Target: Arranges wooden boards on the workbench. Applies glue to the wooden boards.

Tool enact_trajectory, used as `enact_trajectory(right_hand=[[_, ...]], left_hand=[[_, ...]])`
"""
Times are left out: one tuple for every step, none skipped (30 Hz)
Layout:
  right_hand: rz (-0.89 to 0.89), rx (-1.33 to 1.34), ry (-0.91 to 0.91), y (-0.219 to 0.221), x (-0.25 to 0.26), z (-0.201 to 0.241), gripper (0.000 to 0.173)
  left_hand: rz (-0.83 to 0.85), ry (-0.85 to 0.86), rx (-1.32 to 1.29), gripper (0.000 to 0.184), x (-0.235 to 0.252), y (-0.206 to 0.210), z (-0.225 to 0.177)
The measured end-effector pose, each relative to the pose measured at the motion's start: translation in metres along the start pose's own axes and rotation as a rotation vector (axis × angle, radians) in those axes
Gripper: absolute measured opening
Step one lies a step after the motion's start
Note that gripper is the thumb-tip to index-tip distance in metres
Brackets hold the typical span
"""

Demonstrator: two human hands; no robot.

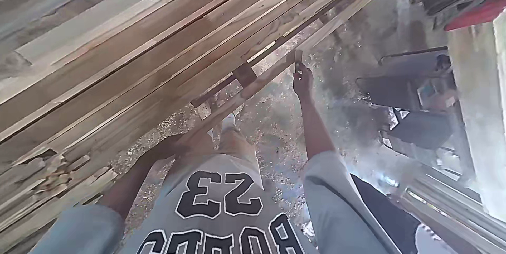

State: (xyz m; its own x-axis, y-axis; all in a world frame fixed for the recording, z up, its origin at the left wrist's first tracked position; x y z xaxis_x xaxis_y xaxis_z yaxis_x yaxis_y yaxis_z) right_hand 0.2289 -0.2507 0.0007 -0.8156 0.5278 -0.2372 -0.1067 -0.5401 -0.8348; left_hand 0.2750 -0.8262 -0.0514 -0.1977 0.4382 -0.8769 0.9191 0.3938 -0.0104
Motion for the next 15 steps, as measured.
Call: enact_trajectory(right_hand=[[0.027,-0.074,0.017,-0.001,0.000,0.002,0.048],[0.086,-0.173,0.051,-0.004,-0.005,0.005,0.051],[0.151,-0.267,0.085,-0.011,-0.011,0.005,0.055],[0.208,-0.319,0.116,-0.020,-0.017,0.004,0.059],[0.249,-0.317,0.130,-0.031,-0.018,0.001,0.059],[0.276,-0.274,0.141,-0.041,-0.012,0.000,0.054],[0.276,-0.208,0.156,-0.049,-0.003,-0.001,0.048],[0.259,-0.121,0.183,-0.056,0.009,-0.002,0.045],[0.239,-0.004,0.225,-0.056,0.026,-0.002,0.044],[0.226,0.111,0.270,-0.052,0.040,0.001,0.044],[0.226,0.171,0.302,-0.044,0.043,0.005,0.042],[0.249,0.139,0.312,-0.038,0.034,0.016,0.038],[0.281,0.089,0.291,-0.032,0.020,0.030,0.032],[0.328,0.055,0.254,-0.024,0.005,0.043,0.028],[0.378,0.032,0.222,-0.015,-0.014,0.052,0.025]], left_hand=[[-0.014,-0.013,0.001,0.052,0.000,0.000,0.000],[-0.037,-0.024,0.005,0.052,0.000,0.001,-0.001],[-0.066,-0.035,0.017,0.053,0.001,0.004,-0.001],[-0.089,-0.054,0.039,0.056,0.000,0.006,-0.002],[-0.110,-0.075,0.069,0.059,-0.001,0.009,-0.004],[-0.134,-0.092,0.105,0.061,-0.001,0.011,-0.006],[-0.150,-0.114,0.146,0.064,-0.004,0.013,-0.009],[-0.165,-0.130,0.177,0.065,-0.005,0.018,-0.012],[-0.188,-0.140,0.205,0.067,-0.004,0.021,-0.013],[-0.206,-0.150,0.238,0.069,-0.004,0.023,-0.012],[-0.214,-0.168,0.276,0.072,-0.006,0.028,-0.010],[-0.222,-0.191,0.311,0.074,-0.010,0.032,-0.006],[-0.232,-0.210,0.339,0.077,-0.010,0.033,-0.006],[-0.243,-0.225,0.361,0.079,-0.009,0.031,-0.009],[-0.257,-0.237,0.376,0.081,-0.008,0.032,-0.012]])
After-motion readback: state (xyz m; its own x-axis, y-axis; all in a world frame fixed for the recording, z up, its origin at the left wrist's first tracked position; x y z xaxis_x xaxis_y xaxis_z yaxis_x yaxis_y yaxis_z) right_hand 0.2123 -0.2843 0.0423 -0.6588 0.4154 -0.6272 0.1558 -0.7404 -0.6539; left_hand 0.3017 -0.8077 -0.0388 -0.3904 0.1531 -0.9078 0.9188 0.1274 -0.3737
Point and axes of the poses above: each hand's wrist, its own x-axis towards the middle knuckle, its own y-axis out of the palm, z = x × y, the point moved 2 cm from there along x, towards the middle knuckle, and after that the axes turned 3 degrees about x, right-handed, at the moved point
